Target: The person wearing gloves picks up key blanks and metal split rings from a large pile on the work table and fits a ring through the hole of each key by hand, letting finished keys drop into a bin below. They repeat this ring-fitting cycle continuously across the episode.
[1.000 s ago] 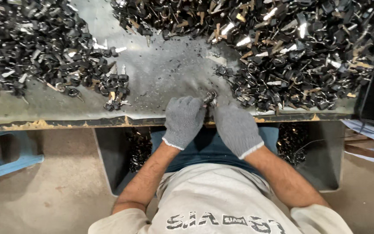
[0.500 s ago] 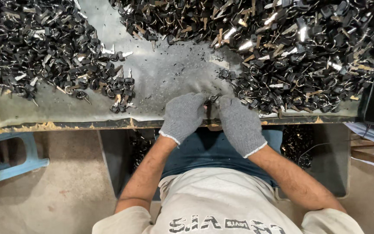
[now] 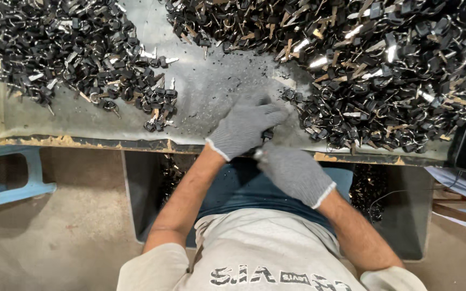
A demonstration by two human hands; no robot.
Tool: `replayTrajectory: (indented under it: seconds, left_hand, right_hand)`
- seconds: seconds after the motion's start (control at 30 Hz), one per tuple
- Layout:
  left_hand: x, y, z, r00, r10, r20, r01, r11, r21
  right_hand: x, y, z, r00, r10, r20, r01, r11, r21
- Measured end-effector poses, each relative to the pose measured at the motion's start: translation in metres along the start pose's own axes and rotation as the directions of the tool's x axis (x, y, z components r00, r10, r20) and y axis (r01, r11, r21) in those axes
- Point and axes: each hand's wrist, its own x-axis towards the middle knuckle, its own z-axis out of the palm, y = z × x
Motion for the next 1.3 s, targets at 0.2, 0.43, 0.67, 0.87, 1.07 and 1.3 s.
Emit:
replayTrajectory:
  seconds: [0.2,0.43,0.67,0.87,1.07,1.3]
  left_hand:
    - [0.002,-0.003,0.01,0.72,-0.537,0.439,0.61,0.792,-0.033]
    - [-0.039,0.017,0.022,0.918,-0.358,-0.169,0.351,0.934,-0.067]
    - [-0.04,0.014,0.026,0.95,-0.286,-0.123,0.285,0.958,-0.03]
    - [-0.045,0.017,0.024,0.934,-0.297,-0.196,0.29,0.955,-0.067]
    - [-0.044,0.022,0.02,0.943,-0.264,-0.204,0.25,0.964,-0.091]
    - [-0.049,0.034,0.019,0.925,-0.302,-0.231,0.322,0.945,0.052]
  right_hand:
    - [-0.012,0.008,-0.008,0.96,0.231,-0.157,-0.261,0.941,-0.216]
    - [-0.003,0.006,-0.001,0.888,0.123,-0.444,-0.197,0.973,-0.123]
    - [0.006,-0.002,-0.026,0.928,0.129,-0.349,-0.213,0.954,-0.213]
    - [0.003,-0.01,-0.019,0.912,0.114,-0.395,-0.226,0.941,-0.25]
    - [0.012,0.005,-0.008,0.919,-0.047,-0.392,-0.048,0.972,-0.228]
    - [-0.002,0.013,-0.002,0.852,-0.108,-0.513,-0.062,0.951,-0.303]
